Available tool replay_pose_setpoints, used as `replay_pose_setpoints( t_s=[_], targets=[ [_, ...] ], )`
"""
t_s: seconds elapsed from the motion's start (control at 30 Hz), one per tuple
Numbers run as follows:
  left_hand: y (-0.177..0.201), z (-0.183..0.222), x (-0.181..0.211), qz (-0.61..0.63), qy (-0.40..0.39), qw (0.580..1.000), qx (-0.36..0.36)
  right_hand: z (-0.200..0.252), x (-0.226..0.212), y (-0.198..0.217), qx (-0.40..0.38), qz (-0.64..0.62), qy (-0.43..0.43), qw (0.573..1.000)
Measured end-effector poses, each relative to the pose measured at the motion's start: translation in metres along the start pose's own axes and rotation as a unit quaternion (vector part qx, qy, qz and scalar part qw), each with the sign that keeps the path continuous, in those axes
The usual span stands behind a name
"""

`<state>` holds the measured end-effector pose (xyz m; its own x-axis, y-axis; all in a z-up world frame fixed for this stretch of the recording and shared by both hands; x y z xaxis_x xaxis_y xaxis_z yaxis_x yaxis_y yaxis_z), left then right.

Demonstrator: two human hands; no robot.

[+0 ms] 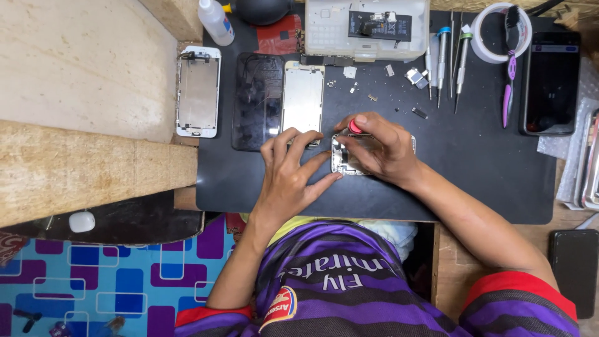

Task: A technician is disassembling a mobile phone screen assembly, removing small screws and internal components using a precision screwdriver.

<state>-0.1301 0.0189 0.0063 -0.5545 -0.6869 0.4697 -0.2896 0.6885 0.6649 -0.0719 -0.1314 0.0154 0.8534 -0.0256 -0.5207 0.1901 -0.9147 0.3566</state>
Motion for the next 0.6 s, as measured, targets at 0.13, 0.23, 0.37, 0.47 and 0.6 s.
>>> replay_pose_setpoints(
  t_s=[0.13,0.23,0.37,0.47,0.6],
  targets=[
    [0.001,-0.001,0.000,0.003,0.000,1.000,0.005,-0.003,-0.002,-0.002,0.002,-0.009,-0.008,1.000],
    [0.000,0.001,0.001,-0.001,0.002,1.000,-0.003,-0.004,-0.004,-0.003,-0.002,0.003,0.003,1.000],
    [0.001,0.000,0.002,-0.001,0.002,1.000,-0.005,0.002,0.001,-0.001,0.009,0.019,-0.012,1.000],
    [0.002,-0.001,0.002,-0.001,0.002,1.000,-0.006,0.004,0.000,-0.005,0.017,0.017,-0.023,0.999],
    [0.001,0.001,0.002,0.003,0.002,1.000,-0.008,-0.002,-0.001,-0.003,0.013,0.015,0.006,1.000]
  ],
)
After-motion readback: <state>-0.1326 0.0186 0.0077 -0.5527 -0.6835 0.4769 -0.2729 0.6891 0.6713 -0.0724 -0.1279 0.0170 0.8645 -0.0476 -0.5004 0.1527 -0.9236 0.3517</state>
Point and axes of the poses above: each hand's wrist, its own z-axis away from the middle knuckle, its own y-axis out of the back of the hand, x = y × z, the point moved 8 cm from there along -z, towards the middle knuckle, and after that the axes turned 1 degree about y, right-handed, at the moved point
